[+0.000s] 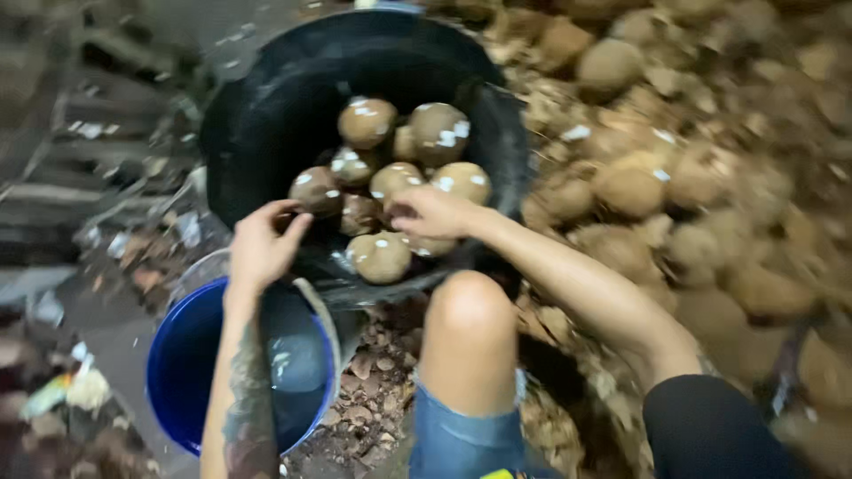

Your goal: The person sits on the ground and uses a large knife to peel the husk off coconuts. They hold each coconut in their left hand and strike it repeatedly with the knife in their right hand to remove the outer layer. After peeling, the person places the coconut into a black bucket.

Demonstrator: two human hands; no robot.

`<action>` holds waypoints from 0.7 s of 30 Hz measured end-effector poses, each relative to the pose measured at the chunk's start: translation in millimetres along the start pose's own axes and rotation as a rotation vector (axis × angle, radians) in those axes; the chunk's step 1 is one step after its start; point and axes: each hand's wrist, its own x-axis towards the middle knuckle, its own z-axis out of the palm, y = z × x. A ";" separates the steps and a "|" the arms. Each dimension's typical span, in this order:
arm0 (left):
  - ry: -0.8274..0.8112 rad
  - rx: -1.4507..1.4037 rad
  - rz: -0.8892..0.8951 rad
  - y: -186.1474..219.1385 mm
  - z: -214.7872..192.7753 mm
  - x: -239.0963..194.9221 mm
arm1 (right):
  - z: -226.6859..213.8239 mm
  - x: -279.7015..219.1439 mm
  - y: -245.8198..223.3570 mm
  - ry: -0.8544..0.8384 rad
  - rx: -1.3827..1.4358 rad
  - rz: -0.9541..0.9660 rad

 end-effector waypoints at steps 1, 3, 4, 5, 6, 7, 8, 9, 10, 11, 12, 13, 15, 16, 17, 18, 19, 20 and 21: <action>0.031 -0.138 0.038 0.2 0.9 4.9 | -14.3 -28.1 -11.5 0.157 0.072 -0.060; 0.032 -0.270 0.102 10.3 -3.2 21.8 | -38.2 -86.4 -20.0 0.352 0.144 -0.101; 0.048 -0.271 0.172 21.4 -8.0 33.5 | -47.8 -117.8 -16.9 0.486 0.105 -0.093; 0.062 -0.271 0.247 33.9 -11.9 47.2 | -55.2 -150.3 -13.5 0.625 0.063 -0.082; 0.033 -0.265 0.282 58.9 -17.0 57.1 | -59.6 -182.9 -10.5 0.664 0.067 -0.057; 0.013 -0.302 0.326 86.1 -21.6 66.8 | -62.4 -217.2 -8.9 0.721 0.056 0.072; -0.009 -0.342 0.369 114.6 -25.4 75.7 | -63.9 -252.2 -8.0 0.773 0.049 0.203; -0.030 -0.338 0.404 146.9 -19.6 82.9 | -58.1 -285.5 -2.9 0.809 0.049 0.221; -0.064 -0.317 0.461 179.6 -13.6 88.9 | -51.0 -318.2 1.4 0.845 0.050 0.345; -0.097 -0.294 0.515 211.1 -9.3 93.4 | -43.2 -348.3 4.5 0.876 0.057 0.466; -0.115 -0.288 0.547 243.2 7.1 98.4 | -27.3 -373.0 17.0 0.909 0.061 0.482; -0.187 -0.291 0.633 273.0 23.5 100.6 | -7.8 -395.7 29.0 0.968 0.115 0.537; -0.276 -0.286 0.746 330.5 65.0 94.6 | 35.5 -434.8 46.8 1.058 0.173 0.600; -0.303 -0.222 0.723 357.6 89.6 86.8 | 58.6 -450.7 52.9 1.144 0.323 0.570; -0.324 -0.159 0.695 381.8 113.6 77.5 | 81.5 -464.2 59.6 1.223 0.473 0.529; -0.333 -0.151 0.719 402.1 138.4 65.3 | 97.0 -476.7 68.3 1.250 0.476 0.532; -0.426 -0.058 0.754 417.5 163.0 51.3 | 113.9 -487.4 76.8 1.296 0.561 0.542; -0.517 0.037 0.788 431.7 187.6 37.7 | 130.7 -496.6 85.6 1.342 0.647 0.550; -0.527 0.047 0.800 438.6 208.1 19.9 | 143.4 -504.8 85.0 1.358 0.656 0.553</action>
